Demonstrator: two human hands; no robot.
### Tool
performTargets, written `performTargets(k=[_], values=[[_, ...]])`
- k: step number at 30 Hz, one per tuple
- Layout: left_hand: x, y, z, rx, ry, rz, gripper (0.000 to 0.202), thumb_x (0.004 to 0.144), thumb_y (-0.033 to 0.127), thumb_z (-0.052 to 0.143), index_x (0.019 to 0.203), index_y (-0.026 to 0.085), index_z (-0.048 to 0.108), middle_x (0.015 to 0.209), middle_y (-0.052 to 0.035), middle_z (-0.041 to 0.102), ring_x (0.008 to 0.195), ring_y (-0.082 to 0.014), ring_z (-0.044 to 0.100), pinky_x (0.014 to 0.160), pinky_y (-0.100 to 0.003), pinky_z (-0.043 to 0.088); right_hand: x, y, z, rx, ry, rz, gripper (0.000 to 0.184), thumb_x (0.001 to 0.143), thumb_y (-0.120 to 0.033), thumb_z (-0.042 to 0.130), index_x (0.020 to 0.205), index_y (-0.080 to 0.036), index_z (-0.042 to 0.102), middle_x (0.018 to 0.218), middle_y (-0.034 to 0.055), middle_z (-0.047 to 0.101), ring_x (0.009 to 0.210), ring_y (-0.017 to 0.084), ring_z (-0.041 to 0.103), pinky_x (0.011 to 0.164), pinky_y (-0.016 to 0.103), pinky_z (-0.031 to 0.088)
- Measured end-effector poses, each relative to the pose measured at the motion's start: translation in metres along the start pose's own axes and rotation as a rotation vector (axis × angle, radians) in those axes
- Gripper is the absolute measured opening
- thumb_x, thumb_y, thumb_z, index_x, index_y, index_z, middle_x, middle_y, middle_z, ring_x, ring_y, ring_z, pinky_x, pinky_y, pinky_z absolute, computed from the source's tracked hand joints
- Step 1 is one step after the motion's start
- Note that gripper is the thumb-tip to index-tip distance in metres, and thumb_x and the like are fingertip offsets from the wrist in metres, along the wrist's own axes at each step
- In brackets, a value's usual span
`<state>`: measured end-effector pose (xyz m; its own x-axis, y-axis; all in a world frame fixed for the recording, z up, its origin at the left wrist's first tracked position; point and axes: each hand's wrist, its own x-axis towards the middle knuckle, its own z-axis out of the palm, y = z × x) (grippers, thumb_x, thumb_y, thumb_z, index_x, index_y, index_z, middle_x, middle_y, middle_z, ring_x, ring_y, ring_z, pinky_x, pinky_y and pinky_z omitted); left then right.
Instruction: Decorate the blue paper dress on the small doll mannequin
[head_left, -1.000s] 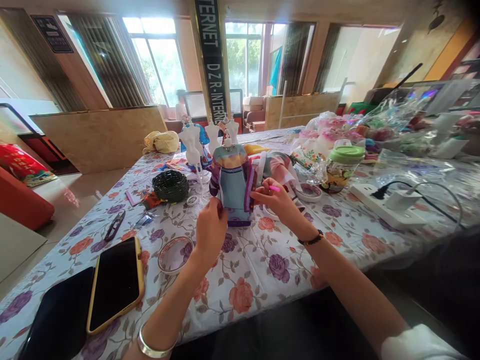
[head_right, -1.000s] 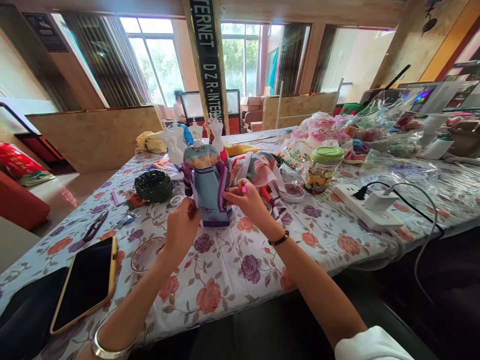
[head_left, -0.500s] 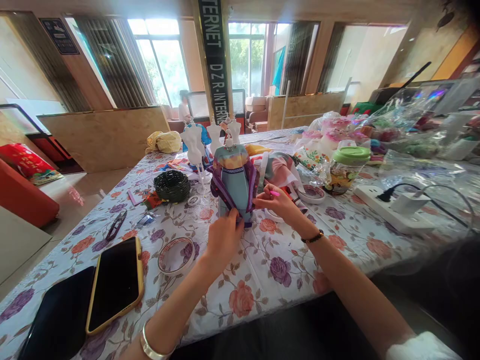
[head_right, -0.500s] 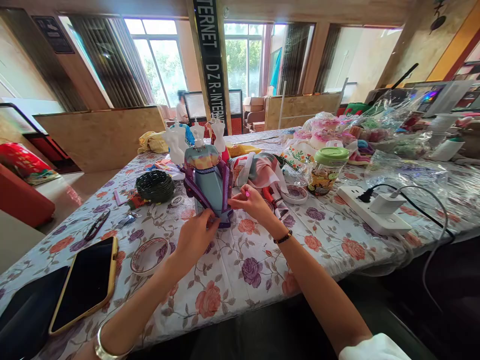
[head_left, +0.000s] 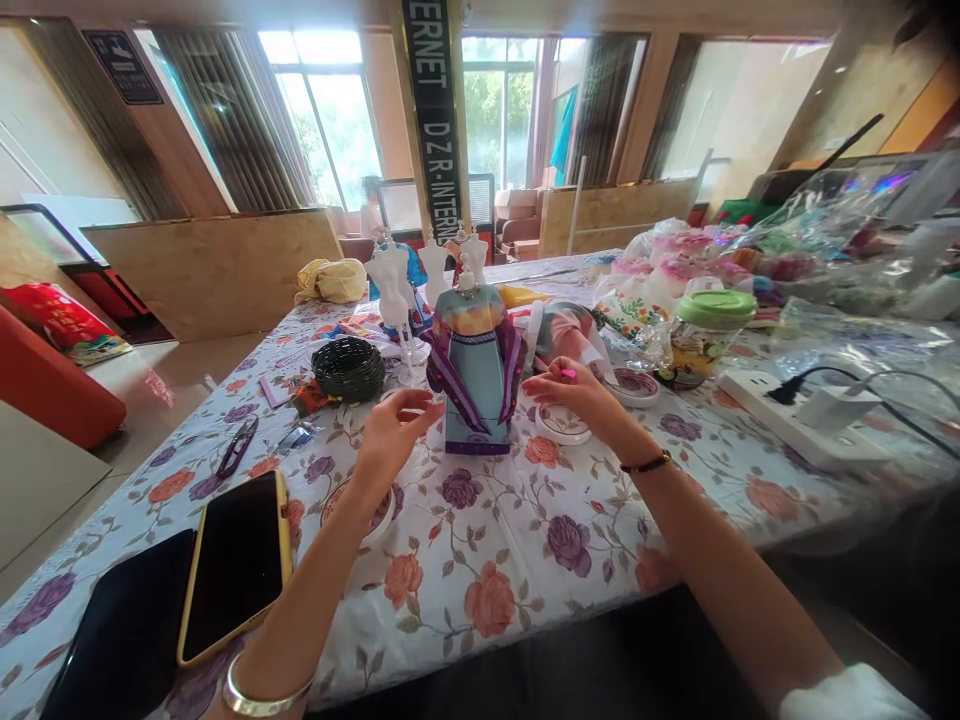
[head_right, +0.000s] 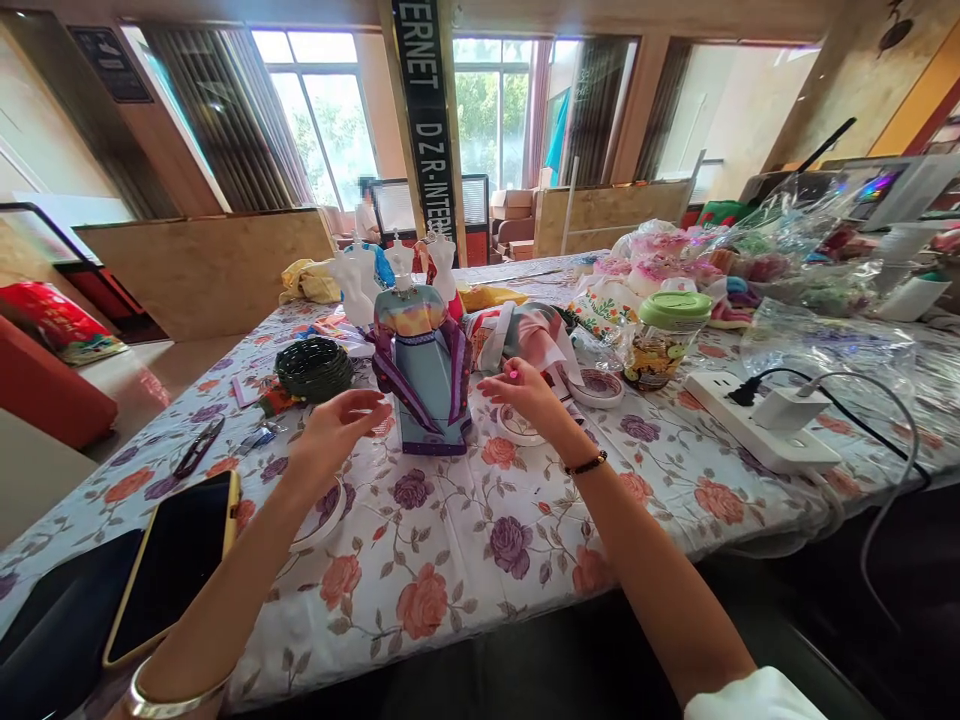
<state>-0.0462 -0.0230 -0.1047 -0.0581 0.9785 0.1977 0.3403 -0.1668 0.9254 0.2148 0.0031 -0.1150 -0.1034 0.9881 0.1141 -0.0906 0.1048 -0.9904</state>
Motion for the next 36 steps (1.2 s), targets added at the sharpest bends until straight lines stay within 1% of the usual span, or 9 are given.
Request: performTargets(k=[3, 5, 10, 13, 18, 25, 30, 33, 36], values=[[0.002, 0.005, 0.006, -0.385, 0.083, -0.087, 0.055, 0.048, 0.048, 0.085, 0.09, 0.018, 0.066, 0.083, -0.0018, 0.066, 0.068, -0.0112, 0.057, 0.061, -0.022, 0.044, 0.005, -0.002, 0.009, 0.092, 0.053, -0.038, 0.061, 0.053, -0.05, 0.084, 0.071, -0.022, 0.033, 0.08, -0.0006, 0.066, 0.083, 0.015, 0.065, 0.074, 0.027, 0.052], [0.002, 0.008, 0.009, -0.563, 0.092, -0.168, 0.057, 0.041, 0.045, 0.089, 0.086, 0.017, 0.067, 0.081, -0.001, 0.065, 0.068, -0.0093, 0.056, 0.062, -0.02, 0.044, 0.007, -0.003, 0.017, 0.16, 0.067, -0.05, 0.063, 0.051, -0.052, 0.084, 0.07, -0.022, 0.032, 0.077, -0.0027, 0.063, 0.083, 0.014, 0.064, 0.077, 0.029, 0.052], [0.003, 0.013, 0.012, -0.674, 0.013, -0.266, 0.056, 0.033, 0.045, 0.091, 0.073, 0.014, 0.068, 0.078, -0.0051, 0.067, 0.064, -0.0102, 0.057, 0.061, -0.023, 0.045, 0.009, -0.003, 0.03, 0.286, 0.071, -0.039, 0.062, 0.048, -0.047, 0.085, 0.068, -0.021, 0.033, 0.07, -0.005, 0.058, 0.069, 0.01, 0.06, 0.076, 0.03, 0.052], [0.006, 0.015, 0.011, -0.708, 0.045, -0.27, 0.052, 0.033, 0.04, 0.092, 0.071, 0.015, 0.066, 0.073, -0.0021, 0.065, 0.063, -0.0093, 0.057, 0.061, -0.023, 0.045, 0.009, -0.004, 0.032, 0.336, 0.092, -0.066, 0.063, 0.047, -0.043, 0.086, 0.067, -0.022, 0.03, 0.066, -0.0065, 0.054, 0.066, 0.01, 0.058, 0.073, 0.028, 0.051], [0.01, 0.014, 0.009, -0.743, 0.153, -0.203, 0.05, 0.033, 0.039, 0.092, 0.068, 0.016, 0.065, 0.066, 0.0031, 0.061, 0.062, -0.007, 0.055, 0.061, -0.02, 0.042, 0.013, -0.006, 0.026, 0.377, 0.194, -0.155, 0.063, 0.045, -0.038, 0.087, 0.066, -0.022, 0.029, 0.066, -0.0064, 0.054, 0.066, 0.01, 0.058, 0.07, 0.026, 0.05], [0.017, 0.017, -0.003, -0.64, 0.402, 0.102, 0.039, 0.047, 0.042, 0.087, 0.072, 0.017, 0.072, 0.067, 0.0036, 0.062, 0.06, -0.0058, 0.051, 0.06, -0.019, 0.039, 0.017, -0.018, 0.01, 0.377, 0.385, -0.357, 0.06, 0.049, -0.032, 0.086, 0.07, -0.023, 0.031, 0.066, -0.009, 0.054, 0.063, 0.008, 0.055, 0.067, 0.024, 0.049], [0.02, 0.022, -0.01, -0.672, 0.47, 0.119, 0.035, 0.047, 0.037, 0.087, 0.073, 0.018, 0.072, 0.069, 0.0035, 0.065, 0.062, -0.0061, 0.053, 0.062, -0.02, 0.04, 0.02, -0.022, 0.008, 0.343, 0.493, -0.494, 0.05, 0.058, -0.029, 0.082, 0.071, -0.023, 0.034, 0.059, -0.0104, 0.053, 0.059, 0.008, 0.053, 0.067, 0.024, 0.049], [0.019, 0.022, -0.011, -0.681, 0.507, 0.146, 0.033, 0.046, 0.032, 0.088, 0.071, 0.018, 0.073, 0.068, 0.0036, 0.065, 0.063, -0.0062, 0.054, 0.063, -0.019, 0.04, 0.021, -0.022, 0.009, 0.278, 0.536, -0.591, 0.046, 0.061, -0.027, 0.08, 0.071, -0.024, 0.035, 0.057, -0.0105, 0.053, 0.061, 0.01, 0.057, 0.075, 0.029, 0.051], [0.016, 0.02, -0.013, -0.711, 0.539, 0.155, 0.031, 0.046, 0.028, 0.088, 0.07, 0.018, 0.072, 0.067, 0.0042, 0.066, 0.065, -0.0067, 0.055, 0.065, -0.02, 0.042, 0.021, -0.018, 0.009, 0.187, 0.572, -0.694, 0.043, 0.065, -0.025, 0.078, 0.07, -0.024, 0.035, 0.062, -0.0079, 0.061, 0.066, 0.012, 0.062, 0.084, 0.036, 0.052]])
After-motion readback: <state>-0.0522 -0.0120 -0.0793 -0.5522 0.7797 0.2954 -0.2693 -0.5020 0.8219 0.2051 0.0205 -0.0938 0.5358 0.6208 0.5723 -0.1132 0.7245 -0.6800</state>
